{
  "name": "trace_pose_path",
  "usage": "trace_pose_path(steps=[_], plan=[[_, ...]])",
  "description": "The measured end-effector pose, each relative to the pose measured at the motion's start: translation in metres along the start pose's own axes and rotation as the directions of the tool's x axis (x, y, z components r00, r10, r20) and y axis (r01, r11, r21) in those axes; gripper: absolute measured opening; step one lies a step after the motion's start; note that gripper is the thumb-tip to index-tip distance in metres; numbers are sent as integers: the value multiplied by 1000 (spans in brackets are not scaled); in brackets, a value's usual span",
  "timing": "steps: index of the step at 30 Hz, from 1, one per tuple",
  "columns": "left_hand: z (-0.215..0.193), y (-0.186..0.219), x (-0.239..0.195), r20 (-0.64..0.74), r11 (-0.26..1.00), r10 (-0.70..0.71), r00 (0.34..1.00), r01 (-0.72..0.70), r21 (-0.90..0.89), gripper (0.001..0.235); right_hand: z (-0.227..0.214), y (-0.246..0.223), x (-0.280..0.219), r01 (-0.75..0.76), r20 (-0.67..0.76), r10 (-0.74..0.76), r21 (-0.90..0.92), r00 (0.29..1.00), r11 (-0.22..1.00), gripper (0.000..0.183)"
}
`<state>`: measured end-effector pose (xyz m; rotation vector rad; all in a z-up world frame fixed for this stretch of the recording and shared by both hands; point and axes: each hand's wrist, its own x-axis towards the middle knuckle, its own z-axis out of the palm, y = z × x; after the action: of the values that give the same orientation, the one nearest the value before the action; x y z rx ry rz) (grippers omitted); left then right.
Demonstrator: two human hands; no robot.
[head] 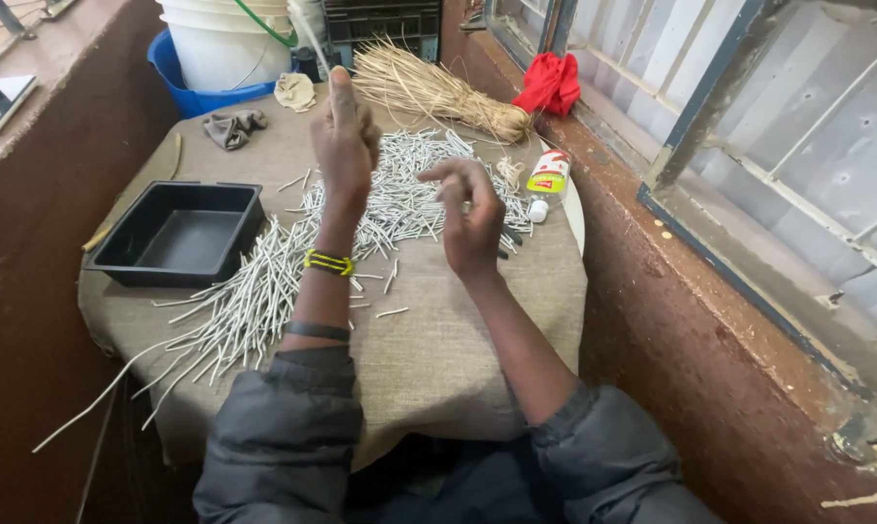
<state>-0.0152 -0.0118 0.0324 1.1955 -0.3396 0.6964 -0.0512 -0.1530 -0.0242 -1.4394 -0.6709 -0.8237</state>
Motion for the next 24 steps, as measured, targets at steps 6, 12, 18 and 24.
trace_pose_path(steps=[6,12,18,24], plan=[[-13,-16,0,143,914,17,990,-73,399,51,8,21,-7,208,388,-89,-278,917,938,33],[-3,-24,-4,300,772,159,940,-308,556,59,14,-1,-10,145,731,287,-466,620,873,29],[8,-5,-20,327,741,213,921,-370,560,51,27,50,-24,167,728,311,-503,611,848,29],[18,-17,-25,369,778,251,895,-413,474,54,30,86,-27,540,881,144,-397,450,742,22]])
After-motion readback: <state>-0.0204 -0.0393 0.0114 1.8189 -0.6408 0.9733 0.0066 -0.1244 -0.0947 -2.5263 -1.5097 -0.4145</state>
